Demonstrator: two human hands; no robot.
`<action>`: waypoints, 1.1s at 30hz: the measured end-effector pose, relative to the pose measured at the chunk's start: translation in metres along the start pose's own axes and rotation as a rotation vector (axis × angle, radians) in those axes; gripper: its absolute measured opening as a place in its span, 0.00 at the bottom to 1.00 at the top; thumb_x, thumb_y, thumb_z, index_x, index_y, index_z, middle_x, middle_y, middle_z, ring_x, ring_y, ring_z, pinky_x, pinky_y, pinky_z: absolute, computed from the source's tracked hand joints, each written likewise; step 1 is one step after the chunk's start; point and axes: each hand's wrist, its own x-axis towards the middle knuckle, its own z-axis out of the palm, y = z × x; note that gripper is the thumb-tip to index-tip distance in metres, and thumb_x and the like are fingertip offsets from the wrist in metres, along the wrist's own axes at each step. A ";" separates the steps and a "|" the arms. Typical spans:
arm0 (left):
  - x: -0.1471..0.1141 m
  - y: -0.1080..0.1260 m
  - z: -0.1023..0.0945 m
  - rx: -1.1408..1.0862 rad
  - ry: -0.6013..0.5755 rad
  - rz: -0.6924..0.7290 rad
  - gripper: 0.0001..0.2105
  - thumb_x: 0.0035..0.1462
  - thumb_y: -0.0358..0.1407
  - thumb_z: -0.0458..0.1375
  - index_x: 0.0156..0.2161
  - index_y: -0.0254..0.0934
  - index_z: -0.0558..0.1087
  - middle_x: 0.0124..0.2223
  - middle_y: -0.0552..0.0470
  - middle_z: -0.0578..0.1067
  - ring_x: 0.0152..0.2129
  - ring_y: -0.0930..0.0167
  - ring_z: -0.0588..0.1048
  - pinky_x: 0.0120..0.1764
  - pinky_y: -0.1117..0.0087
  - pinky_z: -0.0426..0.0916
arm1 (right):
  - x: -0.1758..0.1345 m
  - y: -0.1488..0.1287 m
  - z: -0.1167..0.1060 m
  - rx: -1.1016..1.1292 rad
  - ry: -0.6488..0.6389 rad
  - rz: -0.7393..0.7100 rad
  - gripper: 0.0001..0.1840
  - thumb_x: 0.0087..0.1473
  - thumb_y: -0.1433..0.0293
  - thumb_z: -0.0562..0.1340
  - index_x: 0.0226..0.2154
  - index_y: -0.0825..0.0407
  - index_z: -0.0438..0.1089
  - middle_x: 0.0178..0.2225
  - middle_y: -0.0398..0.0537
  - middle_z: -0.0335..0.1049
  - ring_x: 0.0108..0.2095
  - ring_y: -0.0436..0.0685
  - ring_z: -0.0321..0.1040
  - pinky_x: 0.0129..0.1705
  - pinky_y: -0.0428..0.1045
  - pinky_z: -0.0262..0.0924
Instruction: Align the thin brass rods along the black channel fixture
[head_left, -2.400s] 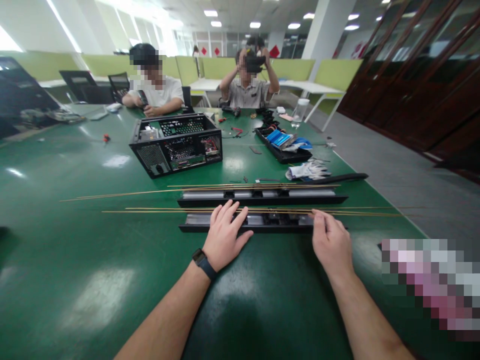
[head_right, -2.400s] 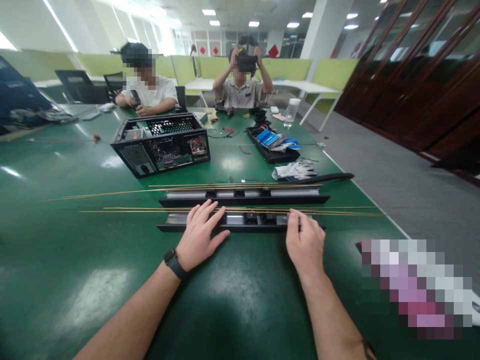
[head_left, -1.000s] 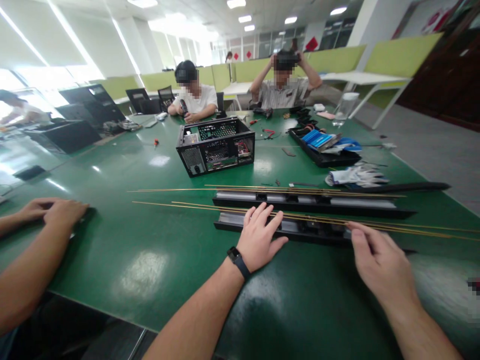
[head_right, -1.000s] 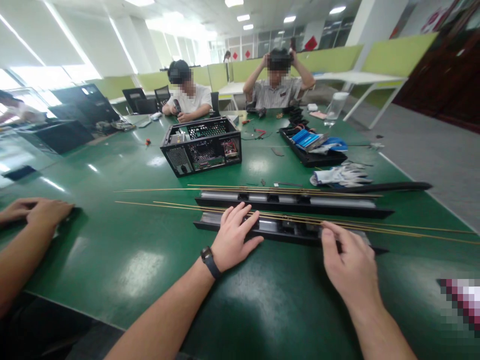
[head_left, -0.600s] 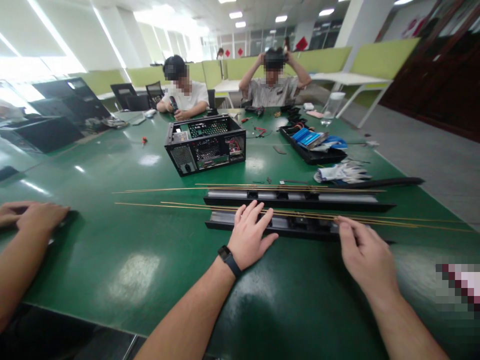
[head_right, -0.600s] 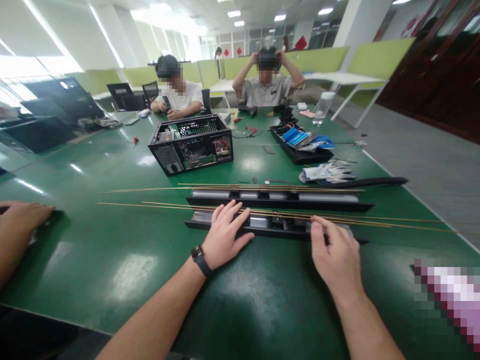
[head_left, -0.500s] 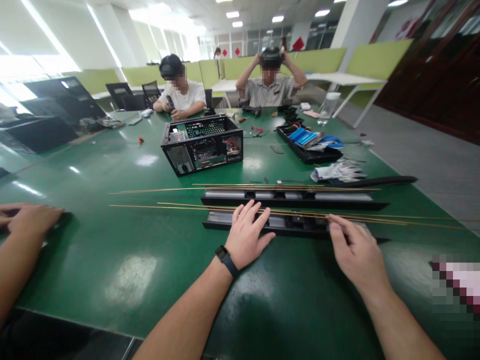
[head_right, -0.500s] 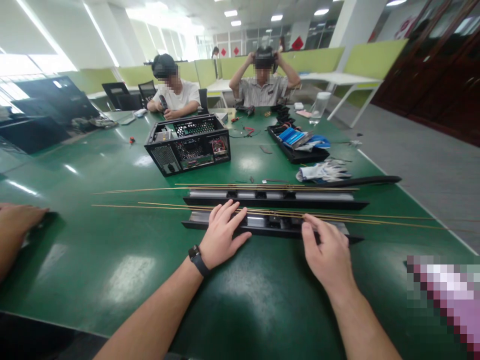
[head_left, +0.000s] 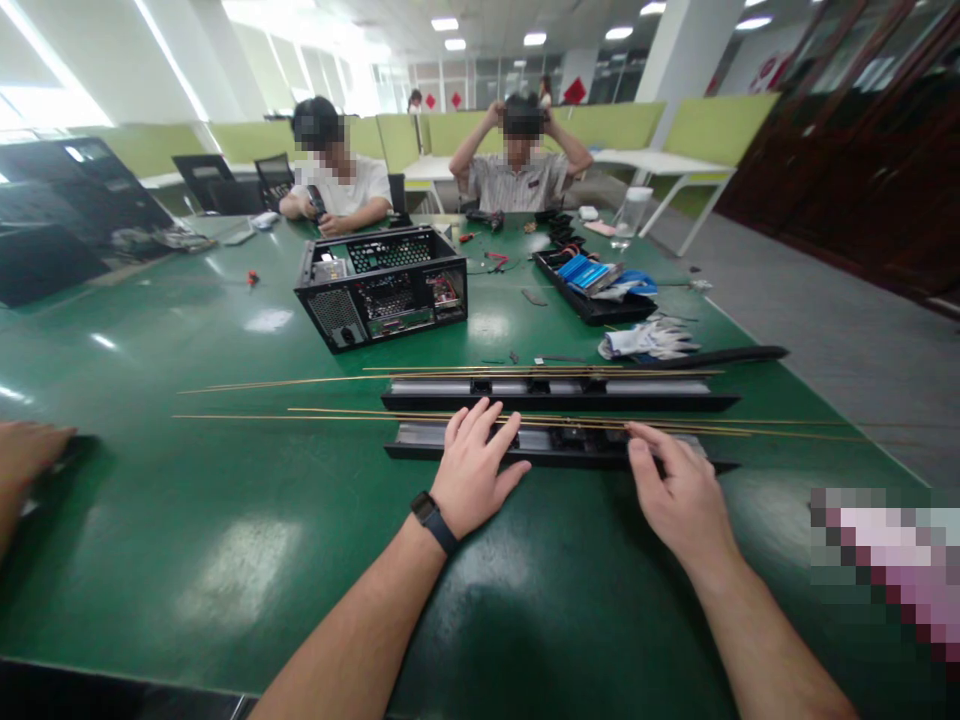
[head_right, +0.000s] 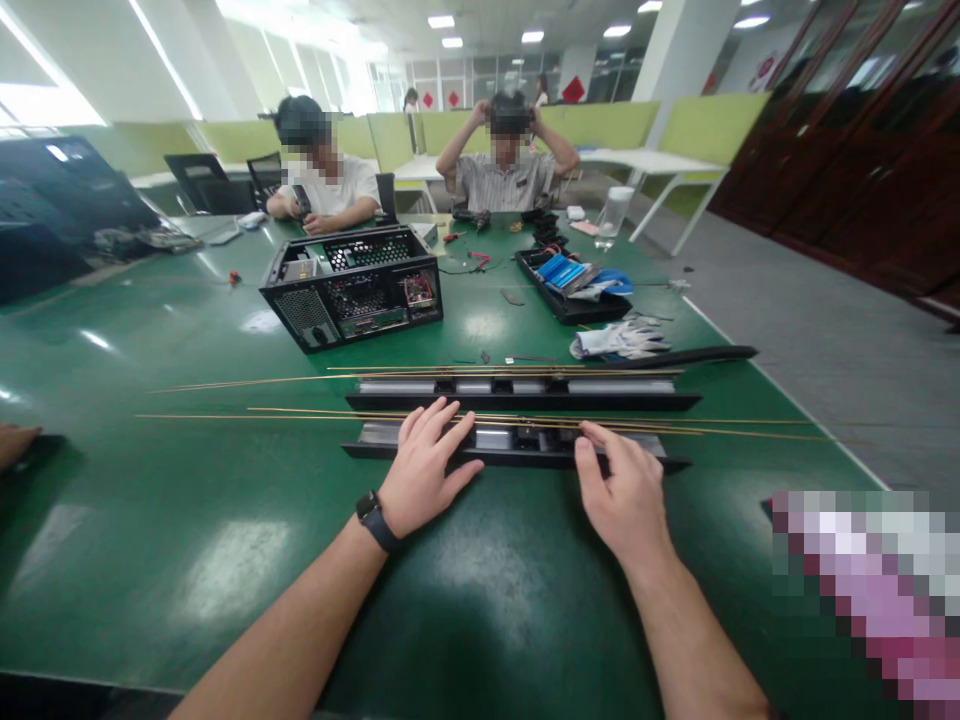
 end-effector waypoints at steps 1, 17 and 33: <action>0.000 0.000 0.000 0.002 0.003 0.003 0.28 0.68 0.43 0.65 0.70 0.41 0.70 0.72 0.37 0.71 0.73 0.51 0.64 0.74 0.41 0.57 | 0.000 0.000 0.000 0.002 -0.003 0.002 0.26 0.70 0.49 0.55 0.52 0.46 0.79 0.49 0.54 0.83 0.51 0.66 0.78 0.61 0.65 0.66; -0.001 -0.002 0.000 0.022 0.022 0.024 0.27 0.70 0.42 0.64 0.70 0.39 0.71 0.72 0.36 0.71 0.73 0.51 0.64 0.74 0.42 0.56 | 0.000 -0.003 -0.002 0.033 0.033 0.058 0.25 0.72 0.51 0.54 0.51 0.48 0.79 0.50 0.55 0.83 0.53 0.66 0.78 0.61 0.64 0.67; -0.002 -0.006 0.001 0.046 0.025 0.047 0.26 0.71 0.44 0.62 0.70 0.40 0.71 0.71 0.35 0.71 0.73 0.49 0.65 0.73 0.41 0.57 | -0.002 -0.006 0.001 0.087 0.059 0.033 0.23 0.72 0.51 0.55 0.51 0.48 0.78 0.50 0.54 0.83 0.54 0.65 0.77 0.62 0.64 0.64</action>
